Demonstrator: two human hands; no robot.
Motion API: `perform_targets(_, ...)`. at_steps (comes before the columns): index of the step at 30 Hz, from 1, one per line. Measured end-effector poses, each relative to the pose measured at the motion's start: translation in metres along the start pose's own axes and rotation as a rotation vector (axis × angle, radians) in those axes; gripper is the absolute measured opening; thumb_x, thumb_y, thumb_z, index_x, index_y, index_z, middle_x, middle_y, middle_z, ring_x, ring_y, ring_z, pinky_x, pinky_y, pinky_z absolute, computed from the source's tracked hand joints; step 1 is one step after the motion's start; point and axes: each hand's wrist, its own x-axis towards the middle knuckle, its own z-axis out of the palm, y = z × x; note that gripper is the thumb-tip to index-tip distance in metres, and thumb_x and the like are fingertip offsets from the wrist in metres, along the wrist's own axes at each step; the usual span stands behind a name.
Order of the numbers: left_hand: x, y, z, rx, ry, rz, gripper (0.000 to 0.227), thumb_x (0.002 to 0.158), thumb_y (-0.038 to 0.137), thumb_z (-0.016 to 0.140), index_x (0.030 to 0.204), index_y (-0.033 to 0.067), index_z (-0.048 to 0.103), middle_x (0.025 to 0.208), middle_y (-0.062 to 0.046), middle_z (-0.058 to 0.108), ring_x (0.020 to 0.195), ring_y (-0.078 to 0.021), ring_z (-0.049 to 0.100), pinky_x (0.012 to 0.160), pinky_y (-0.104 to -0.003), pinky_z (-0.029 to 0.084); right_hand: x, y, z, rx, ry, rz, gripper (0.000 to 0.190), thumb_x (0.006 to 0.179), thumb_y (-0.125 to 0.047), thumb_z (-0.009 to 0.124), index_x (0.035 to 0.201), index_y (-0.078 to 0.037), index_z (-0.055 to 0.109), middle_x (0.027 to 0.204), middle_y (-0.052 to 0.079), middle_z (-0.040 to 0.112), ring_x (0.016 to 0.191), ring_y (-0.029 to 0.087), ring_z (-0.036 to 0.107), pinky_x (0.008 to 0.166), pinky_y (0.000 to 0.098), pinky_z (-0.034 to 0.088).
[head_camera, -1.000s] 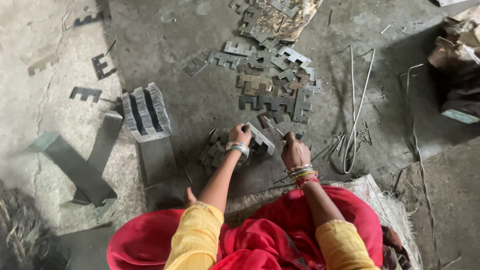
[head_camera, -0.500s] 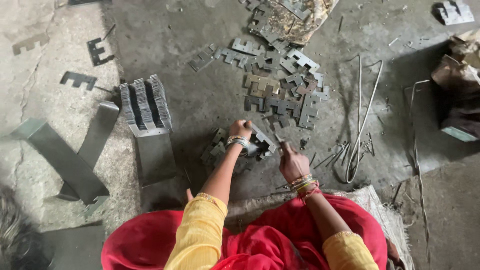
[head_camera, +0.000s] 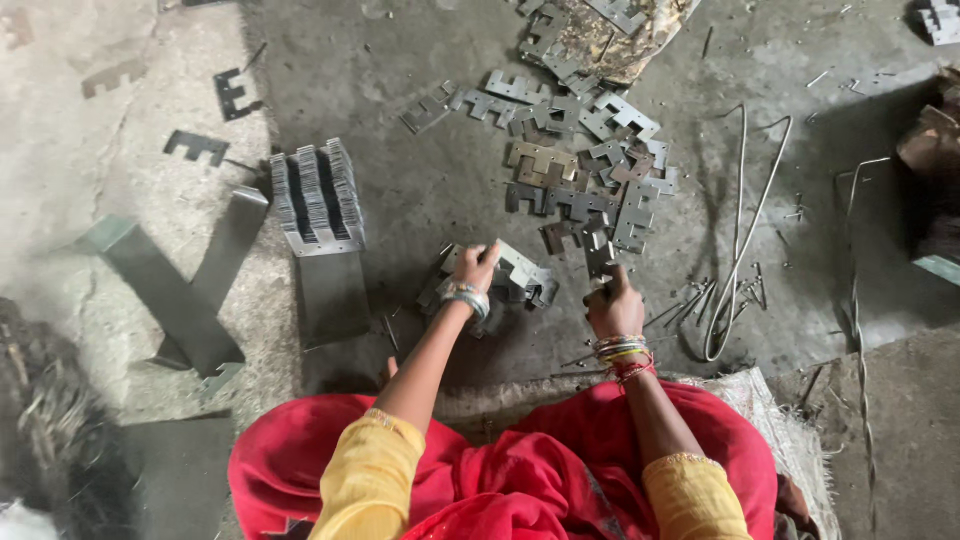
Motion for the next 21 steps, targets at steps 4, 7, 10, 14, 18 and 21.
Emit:
perform_targets(4,-0.043,0.01,-0.049,0.256,-0.099,-0.173,0.056,0.092,0.059,0.065,0.086,0.0037,0.075,0.087,-0.022,0.073,0.084,-0.0427,0.07,0.072,-0.05,0.053,-0.001,-0.01,-0.005,0.16,-0.071,0.24,0.034,0.089,-0.008,0.051,0.121,-0.012,0.062,0.073,0.014,0.076,0.058,0.025,0.075,0.057,0.0393,0.058)
perform_targets(7,-0.072,0.017,-0.099,0.312,-0.076,-0.185,0.059,0.087,0.062,0.068,0.085,0.0037,0.075,0.087,-0.021,0.075,0.083,-0.0404,0.072,0.073,-0.048,0.054,-0.016,-0.006,-0.005,0.165,-0.074,0.279,0.035,0.088,-0.007,0.053,0.122,-0.013,0.064,0.075,0.015,0.076,0.061,0.025,0.075,0.058,0.0391,0.058)
perform_targets(10,-0.101,0.023,-0.145,0.257,-0.039,-0.21,0.059,0.084,0.062,0.07,0.085,0.003,0.076,0.087,-0.02,0.076,0.083,-0.0384,0.073,0.075,-0.046,0.055,-0.017,0.005,-0.004,0.07,-0.06,0.256,0.039,0.086,-0.007,0.06,0.124,-0.014,0.067,0.08,0.018,0.076,0.068,0.028,0.075,0.063,0.042,0.058)
perform_targets(14,-0.146,0.023,-0.194,0.095,0.063,-0.172,0.055,0.083,0.058,0.074,0.091,0.0034,0.077,0.088,-0.018,0.076,0.083,-0.0347,0.075,0.073,-0.044,0.056,-0.021,0.014,-0.004,0.067,-0.111,0.339,0.04,0.089,-0.01,0.061,0.129,-0.012,0.067,0.088,0.019,0.077,0.081,0.033,0.077,0.072,0.0475,0.059)
perform_targets(18,-0.167,0.026,-0.2,0.129,0.24,-0.101,0.049,0.083,0.054,0.076,0.086,0.0053,0.077,0.083,-0.017,0.075,0.078,-0.0364,0.073,0.072,-0.045,0.055,-0.024,0.022,-0.01,-0.27,-0.213,0.287,0.047,0.092,-0.042,0.064,0.117,-0.004,0.077,0.108,0.03,0.074,0.11,0.049,0.067,0.091,0.0521,0.056)
perform_targets(21,-0.164,0.031,-0.193,0.062,0.256,-0.053,0.041,0.09,0.047,0.074,0.086,0.0066,0.073,0.084,-0.018,0.073,0.078,-0.0369,0.071,0.071,-0.046,0.055,-0.024,0.024,-0.013,-0.44,-0.21,0.175,0.053,0.076,-0.038,0.081,0.115,-0.002,0.077,0.112,0.031,0.076,0.109,0.047,0.074,0.089,0.0543,0.061)
